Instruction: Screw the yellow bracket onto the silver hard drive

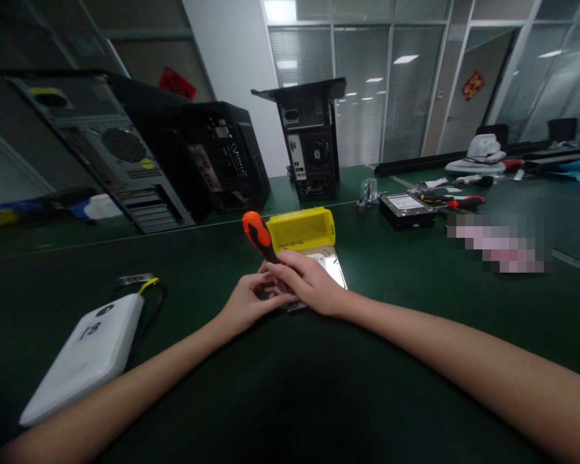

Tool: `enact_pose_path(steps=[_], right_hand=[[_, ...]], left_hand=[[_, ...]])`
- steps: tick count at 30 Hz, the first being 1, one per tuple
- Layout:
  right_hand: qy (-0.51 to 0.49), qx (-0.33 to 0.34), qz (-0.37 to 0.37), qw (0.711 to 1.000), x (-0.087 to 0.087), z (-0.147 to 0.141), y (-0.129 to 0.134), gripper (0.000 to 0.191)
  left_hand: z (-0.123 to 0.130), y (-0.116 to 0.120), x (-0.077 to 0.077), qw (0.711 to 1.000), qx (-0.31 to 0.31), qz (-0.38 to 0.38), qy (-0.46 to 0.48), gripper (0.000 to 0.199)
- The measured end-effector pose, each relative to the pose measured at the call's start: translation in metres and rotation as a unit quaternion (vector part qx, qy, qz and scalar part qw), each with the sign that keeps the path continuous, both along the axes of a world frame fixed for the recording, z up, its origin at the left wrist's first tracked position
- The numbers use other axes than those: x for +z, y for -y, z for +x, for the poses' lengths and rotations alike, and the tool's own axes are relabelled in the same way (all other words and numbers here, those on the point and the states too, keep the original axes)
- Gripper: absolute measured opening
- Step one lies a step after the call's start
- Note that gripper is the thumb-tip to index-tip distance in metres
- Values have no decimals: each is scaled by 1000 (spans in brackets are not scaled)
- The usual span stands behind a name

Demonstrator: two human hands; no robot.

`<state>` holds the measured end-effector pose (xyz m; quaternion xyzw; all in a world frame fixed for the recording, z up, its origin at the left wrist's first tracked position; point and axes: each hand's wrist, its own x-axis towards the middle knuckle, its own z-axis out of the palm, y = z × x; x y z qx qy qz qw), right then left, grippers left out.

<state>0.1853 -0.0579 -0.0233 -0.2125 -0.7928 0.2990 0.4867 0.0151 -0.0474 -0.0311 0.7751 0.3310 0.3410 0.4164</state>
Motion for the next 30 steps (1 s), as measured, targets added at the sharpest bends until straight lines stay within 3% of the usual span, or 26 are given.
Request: enact_pose_path(steps=[11,15,20,30], right_hand=[[-59,22,-117,991,-8,-1,-3,22],[-55,7,-98,994,-7,-1,-2,22],[-37,-22,-84,995,-6,-4,4,25],[-39,-6,-39,998,0,-1,7,25]], left_hand=[[-2,0,-1,998,8,50,-36,22],[-3,1,-2,996,19,79,-37,22],[-4,3,0,988,43,133,-59,8],[-3,7,3,997,10,72,-37,13]])
